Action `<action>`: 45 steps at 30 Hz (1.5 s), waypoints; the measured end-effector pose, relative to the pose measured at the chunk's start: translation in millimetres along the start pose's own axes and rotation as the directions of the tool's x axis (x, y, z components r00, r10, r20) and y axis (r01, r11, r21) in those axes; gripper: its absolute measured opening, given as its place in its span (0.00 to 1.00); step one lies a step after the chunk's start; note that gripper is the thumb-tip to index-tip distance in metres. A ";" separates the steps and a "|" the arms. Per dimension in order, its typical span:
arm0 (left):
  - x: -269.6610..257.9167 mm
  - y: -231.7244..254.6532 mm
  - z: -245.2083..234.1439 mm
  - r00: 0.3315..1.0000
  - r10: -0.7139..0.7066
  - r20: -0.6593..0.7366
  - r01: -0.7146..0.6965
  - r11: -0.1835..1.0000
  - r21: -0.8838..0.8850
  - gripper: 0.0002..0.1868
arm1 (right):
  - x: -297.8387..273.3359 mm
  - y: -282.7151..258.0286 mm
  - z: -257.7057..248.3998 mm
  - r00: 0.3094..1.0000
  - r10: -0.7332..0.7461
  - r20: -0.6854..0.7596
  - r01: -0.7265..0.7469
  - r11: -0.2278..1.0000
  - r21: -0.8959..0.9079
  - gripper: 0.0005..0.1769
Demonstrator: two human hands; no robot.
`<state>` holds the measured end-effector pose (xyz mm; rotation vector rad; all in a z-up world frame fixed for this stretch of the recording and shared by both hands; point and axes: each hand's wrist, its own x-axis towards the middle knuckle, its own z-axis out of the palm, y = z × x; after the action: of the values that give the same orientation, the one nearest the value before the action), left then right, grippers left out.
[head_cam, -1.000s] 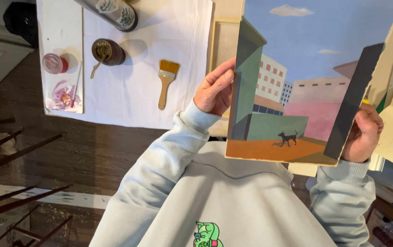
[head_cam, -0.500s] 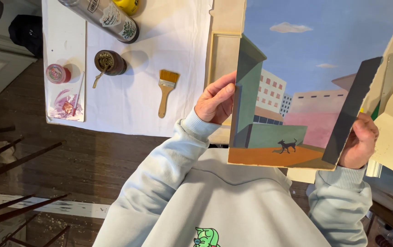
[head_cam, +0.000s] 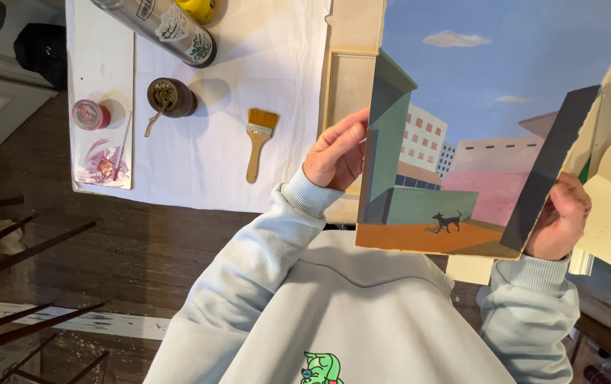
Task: Preparing and framing a painting, including cutting backing materials with a utility knife.
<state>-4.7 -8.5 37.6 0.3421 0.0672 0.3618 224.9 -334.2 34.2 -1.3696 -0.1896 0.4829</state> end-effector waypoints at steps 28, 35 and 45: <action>4.8 3.4 -5.8 0.992 -0.121 0.026 0.121 0.993 0.008 0.30 | -16.5 5.4 -12.7 0.998 -0.046 -0.049 0.038 0.986 -0.161 0.18; 9.1 -4.5 -4.4 0.996 -0.091 0.009 0.091 0.996 0.013 0.28 | -22.7 -2.5 -4.7 0.999 -0.050 0.022 0.054 0.962 -0.269 0.22; -58.7 -64.4 -147.8 0.819 0.405 -0.407 0.306 0.293 0.906 0.20 | -12.5 60.1 -192.9 0.979 0.069 -0.193 -0.147 0.892 -0.427 0.29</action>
<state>-56.3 -39.4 -123.1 1.5007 0.9606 0.4550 278.6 -504.4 -61.3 -1.8670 -0.0807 0.4248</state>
